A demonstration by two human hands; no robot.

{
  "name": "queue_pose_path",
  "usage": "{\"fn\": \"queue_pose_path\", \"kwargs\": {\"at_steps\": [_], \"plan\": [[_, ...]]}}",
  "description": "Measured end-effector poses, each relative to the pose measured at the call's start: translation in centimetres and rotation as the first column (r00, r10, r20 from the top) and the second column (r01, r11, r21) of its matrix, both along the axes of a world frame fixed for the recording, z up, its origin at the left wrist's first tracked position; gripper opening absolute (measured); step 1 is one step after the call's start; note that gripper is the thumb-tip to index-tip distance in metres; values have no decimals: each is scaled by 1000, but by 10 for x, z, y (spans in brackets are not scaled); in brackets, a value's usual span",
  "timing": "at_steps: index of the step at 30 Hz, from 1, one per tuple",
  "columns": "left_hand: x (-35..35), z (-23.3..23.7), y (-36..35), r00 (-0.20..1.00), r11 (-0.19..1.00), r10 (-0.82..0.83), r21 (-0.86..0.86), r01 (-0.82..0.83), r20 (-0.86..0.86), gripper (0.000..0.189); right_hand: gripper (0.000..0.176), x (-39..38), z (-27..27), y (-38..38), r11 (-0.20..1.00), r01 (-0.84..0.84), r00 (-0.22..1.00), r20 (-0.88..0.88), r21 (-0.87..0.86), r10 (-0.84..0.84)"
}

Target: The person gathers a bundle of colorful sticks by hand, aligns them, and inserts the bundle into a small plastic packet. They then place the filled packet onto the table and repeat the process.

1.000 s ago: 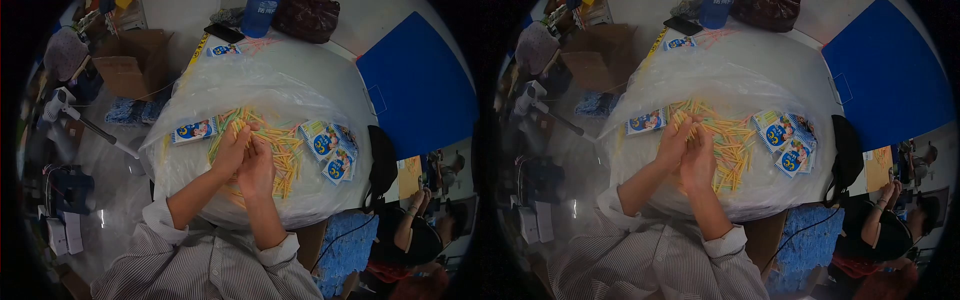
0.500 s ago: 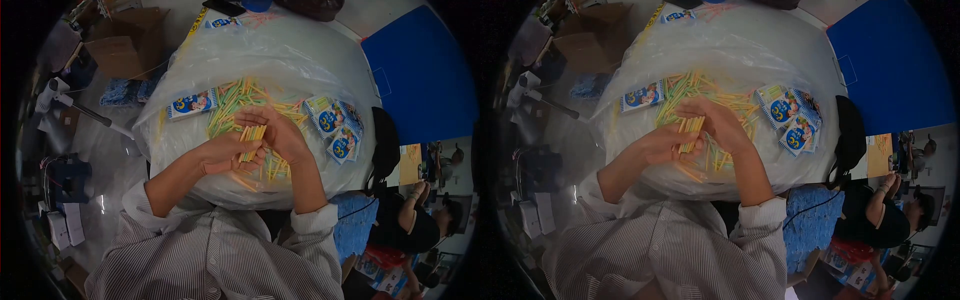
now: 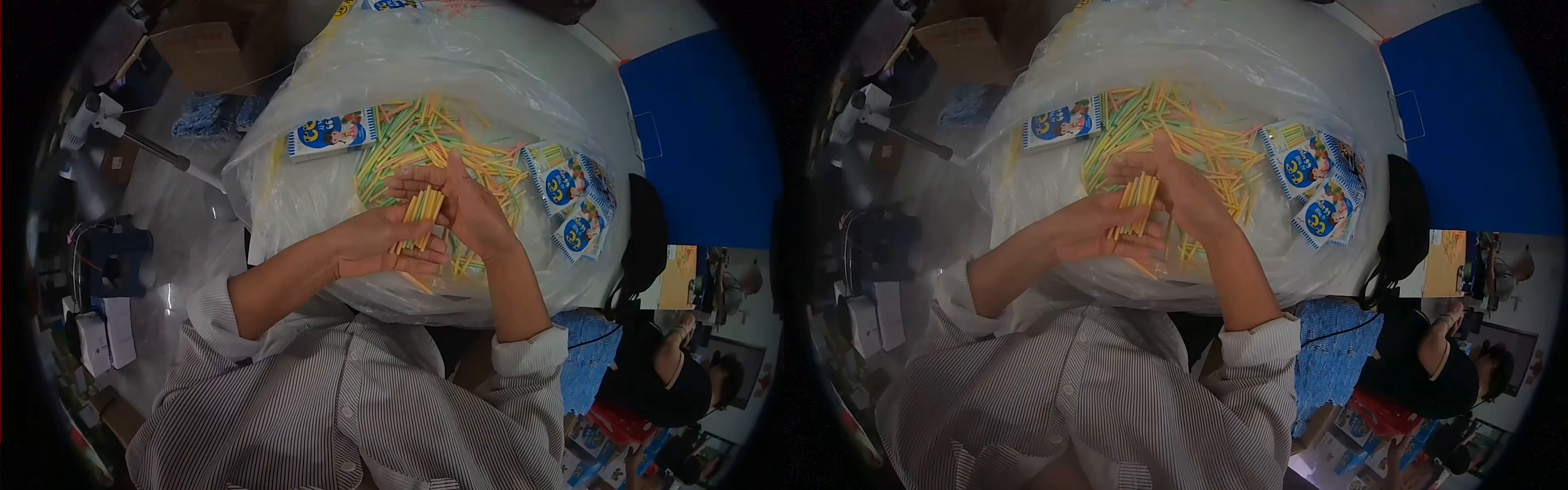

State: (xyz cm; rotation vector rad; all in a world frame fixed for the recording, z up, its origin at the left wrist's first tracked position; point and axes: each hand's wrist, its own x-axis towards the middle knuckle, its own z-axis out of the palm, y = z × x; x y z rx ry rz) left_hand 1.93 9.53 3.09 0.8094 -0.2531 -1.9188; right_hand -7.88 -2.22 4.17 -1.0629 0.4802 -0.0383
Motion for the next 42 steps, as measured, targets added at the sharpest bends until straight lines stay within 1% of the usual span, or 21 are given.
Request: {"fn": "queue_pose_path", "kwargs": {"at_steps": [5,7,9,11,12,15,16,17,18,20,24,25,26,29,31,32,35,37,39,41,42], "plan": [[3,-11,1,999,997,2,-76,1,36,27,65,-2,-17,-4,958,-69,996,43,-278,84],[2,-5,2,1000,1000,10,-7,-9,18,25,64,-2,-16,-4,944,-103,992,34,-313,119],[2,-10,2,1000,999,22,-46,-22,-4,21,63,-2,-5,-1,927,-136,988,23,-349,153],[1,-15,0,999,995,31,-90,-34,-24,18,60,-2,14,4,825,-287,958,-167,-488,234],[1,-17,-1,999,993,34,-110,-34,4,18,60,-2,12,4,821,-286,958,-167,-493,233],[1,-5,-3,996,992,79,-107,-74,47,18,53,1,4,8,835,-197,980,-70,-514,188],[2,0,-5,991,990,121,-82,-116,62,18,48,5,6,11,875,53,998,62,-481,-27],[3,4,-7,990,988,123,-99,-116,68,18,43,7,9,11,858,299,952,186,-417,-241],[5,8,-9,981,985,158,-84,-150,109,18,43,7,10,8,851,301,951,199,-430,-236],[11,8,-13,967,979,199,-86,-187,158,19,29,4,9,0,834,301,950,66,-463,-306],[19,-11,-17,923,976,169,-189,-108,346,20,16,7,7,9,865,288,956,80,-411,-281],[19,-11,-18,900,973,182,-203,-107,396,21,13,11,6,12,868,342,939,109,-361,-325],[19,-8,-18,898,972,185,-210,-106,400,21,10,14,5,13,867,392,920,137,-308,-368],[22,-4,-17,860,954,272,-235,-184,431,22,10,20,-3,12,831,427,904,181,-356,-387],[24,-13,-18,902,944,292,-247,-219,318,21,8,27,-7,14,811,463,886,182,-357,-426],[24,-16,-18,900,943,295,-251,-220,319,21,6,28,-8,15,791,497,868,176,-358,-465],[27,-22,-19,880,939,314,-253,-233,356,21,4,30,-7,17,791,510,860,209,-337,-466],[28,-22,-17,863,947,271,-276,-162,426,22,6,30,-7,17,798,523,850,260,-300,-459],[28,-22,-15,875,942,286,-280,-183,391,22,8,27,-11,14,801,539,832,310,-261,-459],[27,-21,-15,884,937,301,-284,-205,357,23,8,23,-16,9,797,474,877,283,-374,-389],[27,-19,-15,880,934,309,-293,-207,362,23,8,23,-15,9,800,471,879,275,-371,-389]]}}
